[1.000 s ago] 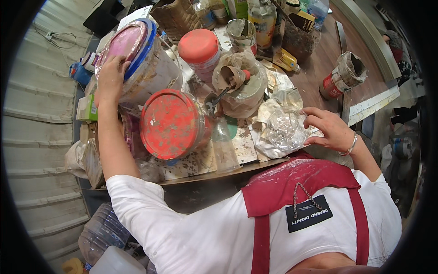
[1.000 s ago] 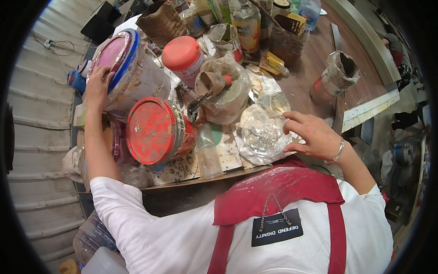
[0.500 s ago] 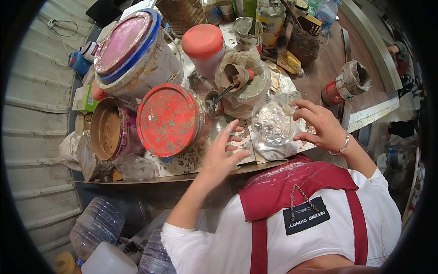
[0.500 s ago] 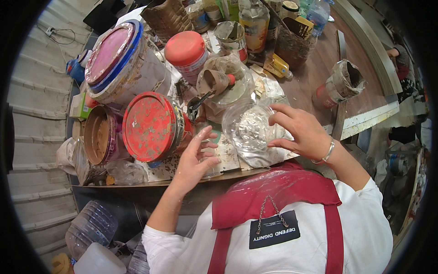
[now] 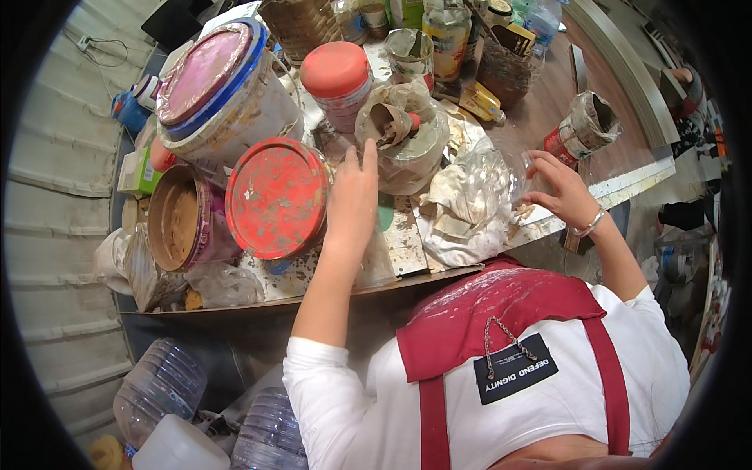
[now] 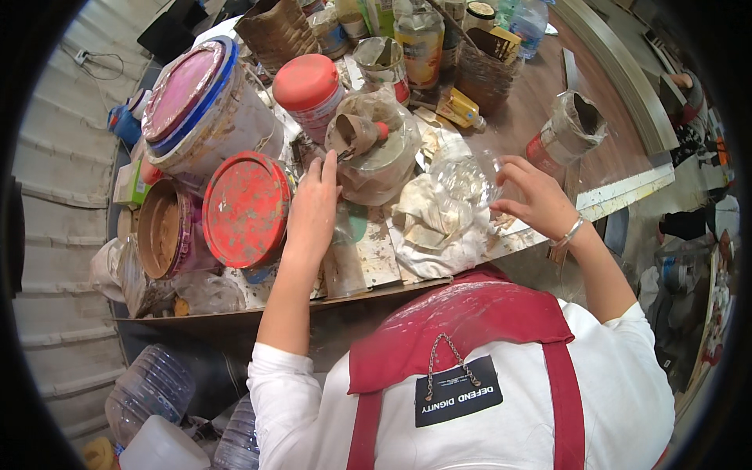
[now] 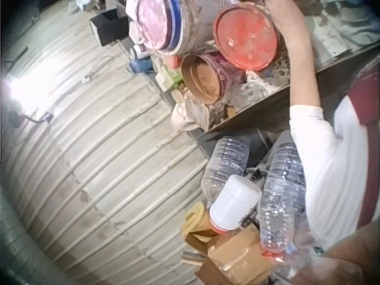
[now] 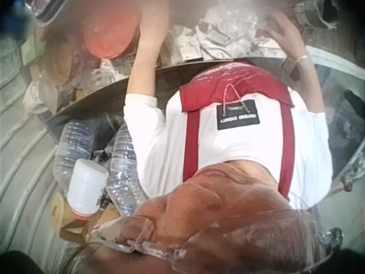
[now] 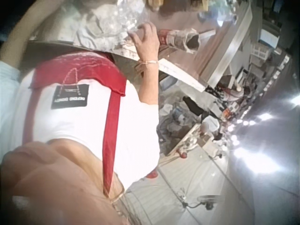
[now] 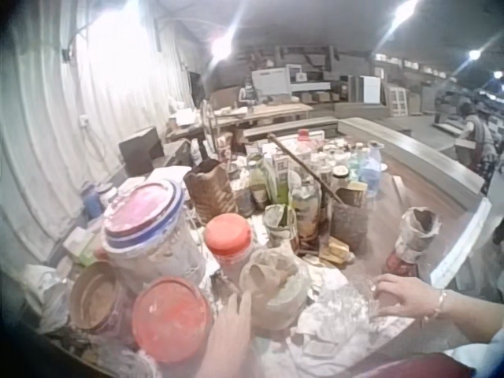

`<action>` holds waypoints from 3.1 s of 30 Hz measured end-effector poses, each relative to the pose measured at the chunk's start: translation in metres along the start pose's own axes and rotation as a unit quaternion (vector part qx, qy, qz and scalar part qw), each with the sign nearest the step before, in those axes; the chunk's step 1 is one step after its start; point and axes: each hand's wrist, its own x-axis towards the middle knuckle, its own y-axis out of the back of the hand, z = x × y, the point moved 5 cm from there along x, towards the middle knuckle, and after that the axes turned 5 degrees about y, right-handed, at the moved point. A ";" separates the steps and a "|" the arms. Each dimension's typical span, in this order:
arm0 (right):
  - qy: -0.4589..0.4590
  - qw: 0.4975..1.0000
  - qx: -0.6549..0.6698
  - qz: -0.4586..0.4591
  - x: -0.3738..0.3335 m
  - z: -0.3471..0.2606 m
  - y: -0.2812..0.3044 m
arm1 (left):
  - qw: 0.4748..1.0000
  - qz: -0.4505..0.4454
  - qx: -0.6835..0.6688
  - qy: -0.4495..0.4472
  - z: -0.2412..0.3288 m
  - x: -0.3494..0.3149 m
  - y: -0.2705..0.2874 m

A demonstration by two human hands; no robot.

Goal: The person scoops a brown powder from a plastic bag into a small container using a spoon. They then stir the mixture inside the container with the spoon. The person briefly walks to a bucket to pour out the contents before returning to the table.

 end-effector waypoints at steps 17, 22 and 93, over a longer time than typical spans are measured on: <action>-0.147 0.985 -0.084 0.009 -0.039 0.065 -0.028 | 0.979 0.167 -0.116 0.005 0.001 0.031 0.047; -0.158 0.987 -0.023 -0.012 -0.047 0.072 -0.037 | 0.966 0.136 -0.213 0.064 -0.005 0.023 0.044; -0.122 0.827 0.545 -0.067 0.097 -0.029 -0.089 | 0.918 -0.196 -0.344 -0.003 -0.015 0.098 -0.006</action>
